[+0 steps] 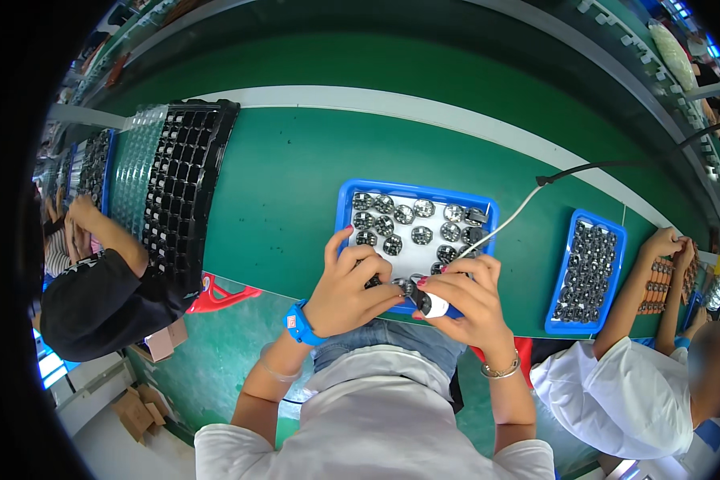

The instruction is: Picking up electronic components from a tray, scanning them with a handheld scanner, and placing them onto an assembly board.

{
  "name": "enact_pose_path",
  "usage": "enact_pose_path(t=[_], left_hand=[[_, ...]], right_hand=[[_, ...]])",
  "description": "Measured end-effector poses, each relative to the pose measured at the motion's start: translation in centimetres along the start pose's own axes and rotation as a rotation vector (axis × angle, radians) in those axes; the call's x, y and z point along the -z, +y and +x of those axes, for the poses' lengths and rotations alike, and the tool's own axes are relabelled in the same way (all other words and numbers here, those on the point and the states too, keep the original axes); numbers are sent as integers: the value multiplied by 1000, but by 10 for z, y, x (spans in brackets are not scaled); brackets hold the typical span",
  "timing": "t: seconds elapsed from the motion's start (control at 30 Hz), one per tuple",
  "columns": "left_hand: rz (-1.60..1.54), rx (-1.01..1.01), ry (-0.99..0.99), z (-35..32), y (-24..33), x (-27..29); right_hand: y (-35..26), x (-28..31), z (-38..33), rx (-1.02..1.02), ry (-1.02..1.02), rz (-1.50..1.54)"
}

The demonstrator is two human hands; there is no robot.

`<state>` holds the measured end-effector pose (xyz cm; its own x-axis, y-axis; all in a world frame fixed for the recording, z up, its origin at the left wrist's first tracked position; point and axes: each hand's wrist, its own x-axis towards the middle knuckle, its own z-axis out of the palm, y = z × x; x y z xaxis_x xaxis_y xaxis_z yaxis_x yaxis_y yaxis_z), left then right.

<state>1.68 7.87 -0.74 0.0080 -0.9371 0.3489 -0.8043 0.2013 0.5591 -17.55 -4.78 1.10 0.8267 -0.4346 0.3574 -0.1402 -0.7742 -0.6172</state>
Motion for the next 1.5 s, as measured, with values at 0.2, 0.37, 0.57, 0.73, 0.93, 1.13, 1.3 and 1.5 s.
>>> enact_pose_path(t=[0.2, 0.37, 0.57, 0.73, 0.93, 1.13, 1.3, 1.5], left_hand=[[-50, -15, 70, 6, 5, -1], [-37, 2, 47, 1, 2, 2], [-1, 39, -56, -6, -1, -3], [61, 161, 93, 3, -1, -11], [195, 246, 155, 14, -10, -24], [124, 167, 120, 11, -9, -21], [92, 179, 116, 12, -9, -21], [69, 177, 103, 13, -10, -19]], right_hand=[[-1, -2, 1, -3, 21, -9], [1, 1, -2, -48, 43, -5], [13, -2, 6, -153, 110, 105], [16, -13, 14, -83, -38, -73], [19, -16, 18, -113, -12, -93], [16, -13, 22, -100, -45, -68], [15, -12, 22, -89, -61, -64], [18, -13, 20, -67, -67, -79]])
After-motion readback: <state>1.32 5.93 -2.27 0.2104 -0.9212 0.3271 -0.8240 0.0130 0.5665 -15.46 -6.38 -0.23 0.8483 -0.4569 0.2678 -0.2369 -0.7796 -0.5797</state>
